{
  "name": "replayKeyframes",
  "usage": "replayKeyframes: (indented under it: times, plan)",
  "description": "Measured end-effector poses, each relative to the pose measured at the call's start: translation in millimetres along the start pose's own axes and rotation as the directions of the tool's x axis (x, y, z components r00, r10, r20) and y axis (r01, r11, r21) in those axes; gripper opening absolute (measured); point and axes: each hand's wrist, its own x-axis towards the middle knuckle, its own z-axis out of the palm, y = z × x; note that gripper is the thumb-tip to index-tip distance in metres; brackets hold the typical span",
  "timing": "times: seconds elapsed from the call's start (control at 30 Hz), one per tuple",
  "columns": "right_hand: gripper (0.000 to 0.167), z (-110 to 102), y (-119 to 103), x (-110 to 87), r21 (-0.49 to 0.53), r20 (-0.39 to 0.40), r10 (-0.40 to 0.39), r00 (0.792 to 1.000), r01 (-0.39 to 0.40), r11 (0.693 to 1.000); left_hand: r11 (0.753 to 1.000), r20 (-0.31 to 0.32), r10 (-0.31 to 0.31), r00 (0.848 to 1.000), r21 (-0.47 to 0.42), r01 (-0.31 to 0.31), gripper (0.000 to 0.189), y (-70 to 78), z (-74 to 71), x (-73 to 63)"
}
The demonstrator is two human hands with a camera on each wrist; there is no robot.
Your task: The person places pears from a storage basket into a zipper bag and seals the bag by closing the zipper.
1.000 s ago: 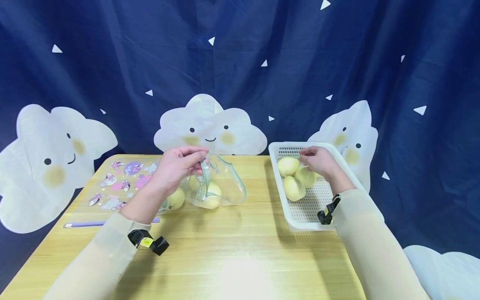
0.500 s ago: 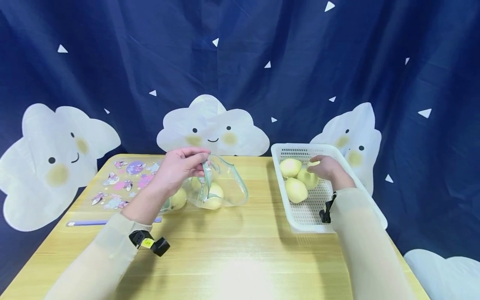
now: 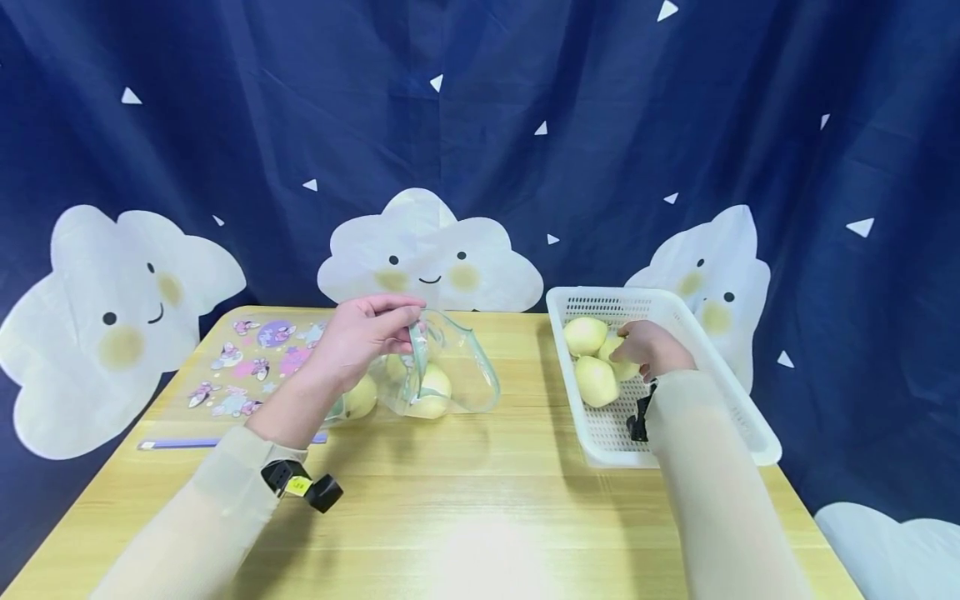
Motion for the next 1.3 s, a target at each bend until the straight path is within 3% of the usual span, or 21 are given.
replayKeyframes:
  times: [0.27,0.6,0.87,1.07,1.3]
  plan:
    - [0.069,2,4,-1.6,-0.056,-0.061,-0.067,0.996,0.064,0.996,1.0,0.007,0.001,1.0,0.0,-0.001,0.03,0.7,-0.4,-0.6]
    - [0.073,-9,14,-11.4,-0.06,-0.144,-0.085,0.986,0.077,0.995,1.0,0.015,0.006,1.0,0.009,-0.006,0.03,0.6,0.0,-0.8]
    - [0.076,-16,9,-24.0,0.105,-0.267,-0.082,0.96,0.113,0.988,1.0,0.017,0.005,1.0,0.002,-0.005,0.03,-0.1,0.7,-0.2]
    - [0.079,-15,0,-30.5,0.239,-0.319,-0.121,0.94,0.203,0.95,1.0,0.014,-0.001,1.0,-0.003,0.001,0.03,-0.5,0.7,0.4]
    - [0.077,-3,-27,-39.7,0.365,-0.386,-0.191,0.903,0.339,0.867,1.0,0.009,-0.003,1.0,-0.003,0.003,0.03,-0.1,0.8,0.0]
